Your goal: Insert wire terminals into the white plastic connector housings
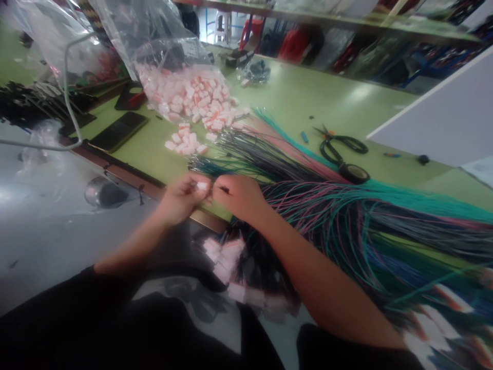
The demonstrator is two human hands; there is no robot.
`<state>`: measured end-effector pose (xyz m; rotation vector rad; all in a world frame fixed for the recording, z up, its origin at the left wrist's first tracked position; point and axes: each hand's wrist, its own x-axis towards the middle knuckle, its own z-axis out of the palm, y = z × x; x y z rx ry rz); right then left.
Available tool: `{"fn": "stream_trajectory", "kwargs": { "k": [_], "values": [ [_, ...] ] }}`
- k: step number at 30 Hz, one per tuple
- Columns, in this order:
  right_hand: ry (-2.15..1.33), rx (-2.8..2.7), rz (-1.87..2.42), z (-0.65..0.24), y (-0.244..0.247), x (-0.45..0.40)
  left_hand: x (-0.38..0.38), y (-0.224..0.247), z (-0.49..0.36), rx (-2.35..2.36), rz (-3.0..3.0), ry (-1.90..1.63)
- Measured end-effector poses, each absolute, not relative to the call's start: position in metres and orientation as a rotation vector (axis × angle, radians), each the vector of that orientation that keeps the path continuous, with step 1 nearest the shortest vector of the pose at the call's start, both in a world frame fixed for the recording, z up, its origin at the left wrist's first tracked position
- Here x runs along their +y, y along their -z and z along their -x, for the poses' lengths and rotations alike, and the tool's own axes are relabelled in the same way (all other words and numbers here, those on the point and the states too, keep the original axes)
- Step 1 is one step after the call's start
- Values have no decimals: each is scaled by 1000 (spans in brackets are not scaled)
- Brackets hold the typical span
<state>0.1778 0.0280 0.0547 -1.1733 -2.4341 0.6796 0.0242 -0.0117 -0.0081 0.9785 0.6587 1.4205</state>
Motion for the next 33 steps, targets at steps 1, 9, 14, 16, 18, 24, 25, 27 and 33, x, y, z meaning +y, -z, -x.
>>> {"fn": "stream_trajectory", "kwargs": {
  "k": [1,9,14,16,18,24,25,27,33],
  "values": [
    [-701,-2424,1173,-177,-53,28,-12,7,-25,675,-990,-1416],
    [-856,-2403,1171,-174,-51,25,-16,4,-25,735,-1004,-1398],
    [-745,-2340,1258,-208,-65,62,-18,5,-21,624,-999,-1385],
    [-362,-2257,1516,-225,-66,81,-18,5,-20,583,-1003,-1375],
    [-87,-2284,1737,-237,-62,95,-19,4,-19,561,-1014,-1345],
    [141,-2650,1945,-231,-48,102,-21,5,-18,555,-1024,-1298],
    [155,-2668,1942,-229,-47,102,-21,4,-18,549,-1021,-1294],
    [173,-2666,1946,-226,-46,102,-22,4,-18,551,-1010,-1287],
    [177,-2621,2051,-229,-49,102,-23,-1,-19,624,-996,-1269]
  ]
}}
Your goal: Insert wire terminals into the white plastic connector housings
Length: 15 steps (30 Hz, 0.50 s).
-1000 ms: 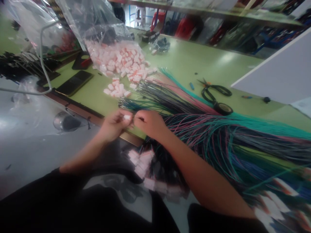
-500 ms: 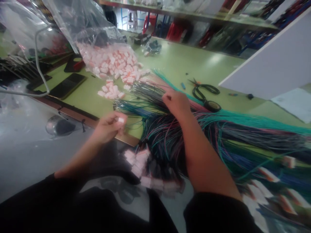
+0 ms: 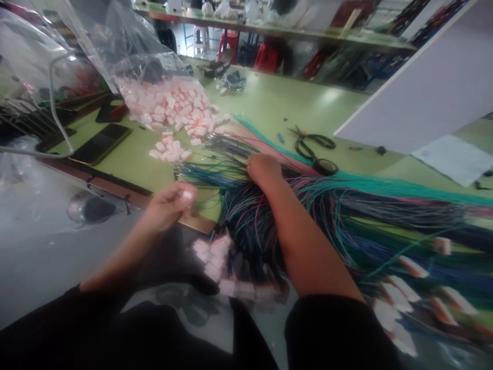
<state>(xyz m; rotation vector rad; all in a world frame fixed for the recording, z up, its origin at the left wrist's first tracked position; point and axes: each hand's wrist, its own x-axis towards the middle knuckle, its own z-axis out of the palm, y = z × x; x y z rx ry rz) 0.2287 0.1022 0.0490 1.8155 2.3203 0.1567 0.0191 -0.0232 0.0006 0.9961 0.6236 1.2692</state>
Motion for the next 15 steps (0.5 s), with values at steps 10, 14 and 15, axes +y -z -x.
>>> {"fn": "stream_trajectory", "kwargs": {
  "k": [10,14,15],
  "values": [
    [-159,2332,-1864,-236,-48,103,-24,1,-19,620,-997,-1265],
    [-171,2312,-1907,-235,-49,101,-24,0,-20,616,-988,-1264],
    [-163,2314,-1919,-236,-50,101,-24,0,-20,621,-982,-1264]
  ]
}}
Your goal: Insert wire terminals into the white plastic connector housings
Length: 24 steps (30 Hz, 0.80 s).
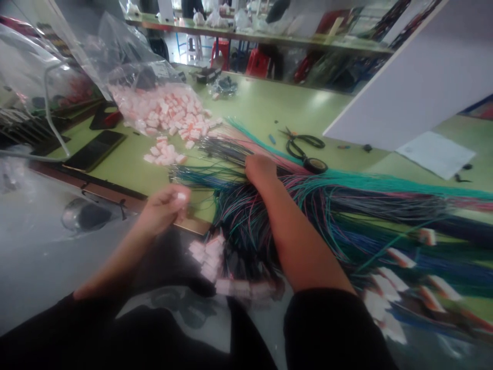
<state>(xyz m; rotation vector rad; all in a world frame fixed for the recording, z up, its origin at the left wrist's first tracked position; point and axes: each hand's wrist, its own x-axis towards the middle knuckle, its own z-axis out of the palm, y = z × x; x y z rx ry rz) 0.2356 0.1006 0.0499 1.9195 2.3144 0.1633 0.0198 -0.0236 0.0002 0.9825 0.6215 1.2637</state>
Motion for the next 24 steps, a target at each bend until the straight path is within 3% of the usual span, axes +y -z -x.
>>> {"fn": "stream_trajectory", "kwargs": {
  "k": [12,18,24],
  "values": [
    [395,2556,-2355,-254,-50,110,-21,-1,-21,621,-913,-1268],
    [698,3093,-1908,-222,-57,86,-18,-3,-22,649,-825,-1276],
    [992,3206,-1547,-192,-64,45,-16,-5,-23,649,-791,-1268]
  ]
}}
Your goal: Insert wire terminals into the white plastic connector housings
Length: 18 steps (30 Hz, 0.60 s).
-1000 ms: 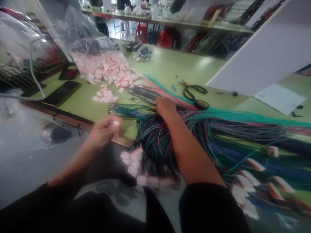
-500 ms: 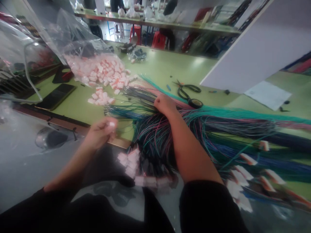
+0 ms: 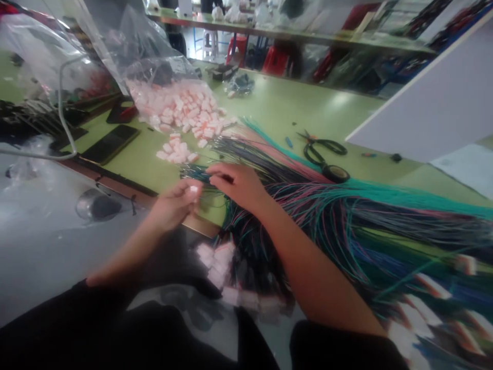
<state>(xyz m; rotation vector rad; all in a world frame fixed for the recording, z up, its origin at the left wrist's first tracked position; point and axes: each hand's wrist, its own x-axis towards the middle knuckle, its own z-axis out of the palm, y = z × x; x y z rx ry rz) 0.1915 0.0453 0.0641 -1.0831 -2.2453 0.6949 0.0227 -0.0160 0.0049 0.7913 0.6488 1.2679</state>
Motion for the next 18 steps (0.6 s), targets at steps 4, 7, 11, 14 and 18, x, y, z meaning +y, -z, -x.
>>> {"fn": "stream_trajectory", "kwargs": {
  "k": [4,7,11,14,18],
  "values": [
    [-810,-2220,1046,-190,-61,41,-15,-3,-22,630,-812,-1276],
    [-790,-2249,1054,-192,-60,44,-14,-1,-21,612,-819,-1277],
    [-709,-2312,1037,-192,-62,41,-13,0,-20,577,-823,-1271],
    [-660,-2383,985,-189,-62,38,-12,-1,-20,587,-811,-1275],
    [-541,-2481,1032,-182,-61,33,-12,-1,-20,591,-816,-1273]
  ]
}}
